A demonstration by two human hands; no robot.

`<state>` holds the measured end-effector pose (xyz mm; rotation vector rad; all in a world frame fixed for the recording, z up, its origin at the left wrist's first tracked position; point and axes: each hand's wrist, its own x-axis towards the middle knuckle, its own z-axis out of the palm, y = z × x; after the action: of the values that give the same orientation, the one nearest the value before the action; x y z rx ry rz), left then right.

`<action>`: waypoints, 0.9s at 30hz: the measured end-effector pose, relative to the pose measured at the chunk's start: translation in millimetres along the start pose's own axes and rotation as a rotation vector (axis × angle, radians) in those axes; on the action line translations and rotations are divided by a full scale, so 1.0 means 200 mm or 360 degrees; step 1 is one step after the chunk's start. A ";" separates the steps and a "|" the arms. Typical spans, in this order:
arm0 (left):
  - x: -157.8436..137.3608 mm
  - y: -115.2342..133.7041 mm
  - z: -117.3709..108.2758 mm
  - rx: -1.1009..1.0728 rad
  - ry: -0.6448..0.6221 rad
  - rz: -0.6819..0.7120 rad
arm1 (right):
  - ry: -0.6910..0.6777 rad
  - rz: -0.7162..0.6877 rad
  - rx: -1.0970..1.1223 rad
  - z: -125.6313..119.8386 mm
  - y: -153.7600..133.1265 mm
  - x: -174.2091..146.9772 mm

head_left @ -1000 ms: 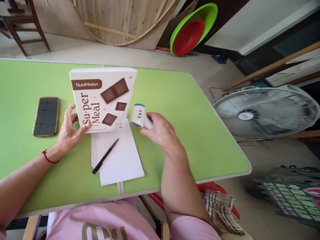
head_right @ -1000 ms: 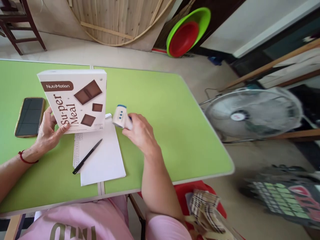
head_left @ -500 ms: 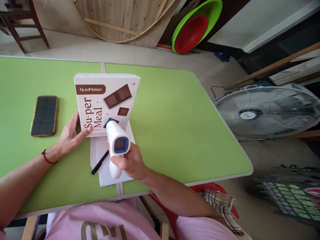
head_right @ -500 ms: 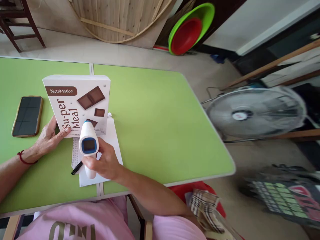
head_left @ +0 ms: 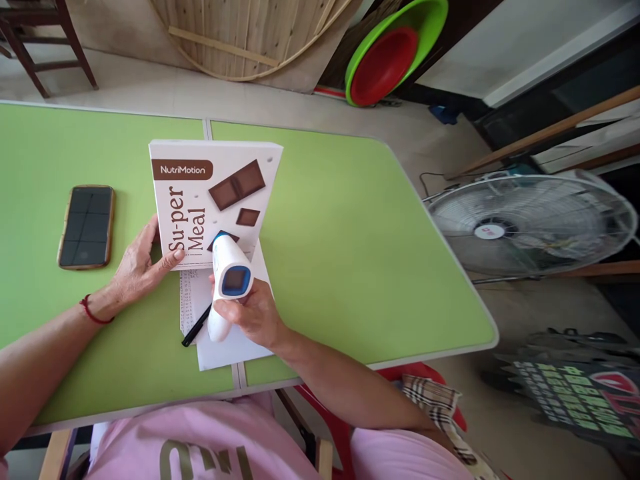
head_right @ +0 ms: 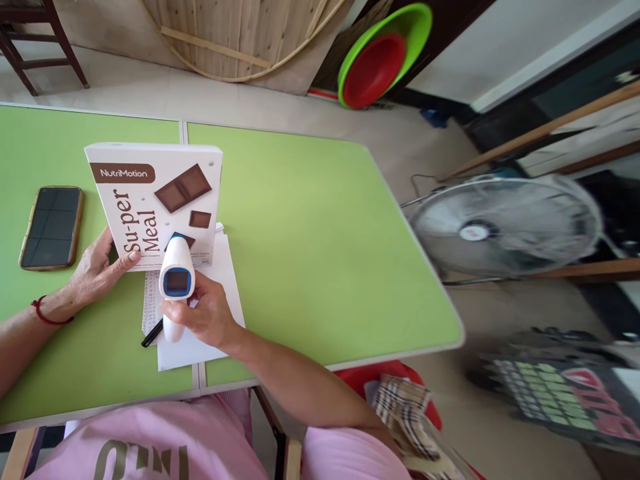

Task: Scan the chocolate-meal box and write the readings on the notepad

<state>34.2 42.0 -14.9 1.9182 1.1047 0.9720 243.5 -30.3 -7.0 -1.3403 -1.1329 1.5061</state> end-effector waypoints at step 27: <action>0.01 -0.01 -0.01 0.0072 -0.0010 0.0035 | -0.0032 0.0045 0.0051 -0.01 -0.01 0.02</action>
<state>31.5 45.5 -15.6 1.9726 1.1128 0.9598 245.4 -25.8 -6.2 -1.3272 -1.1022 1.5551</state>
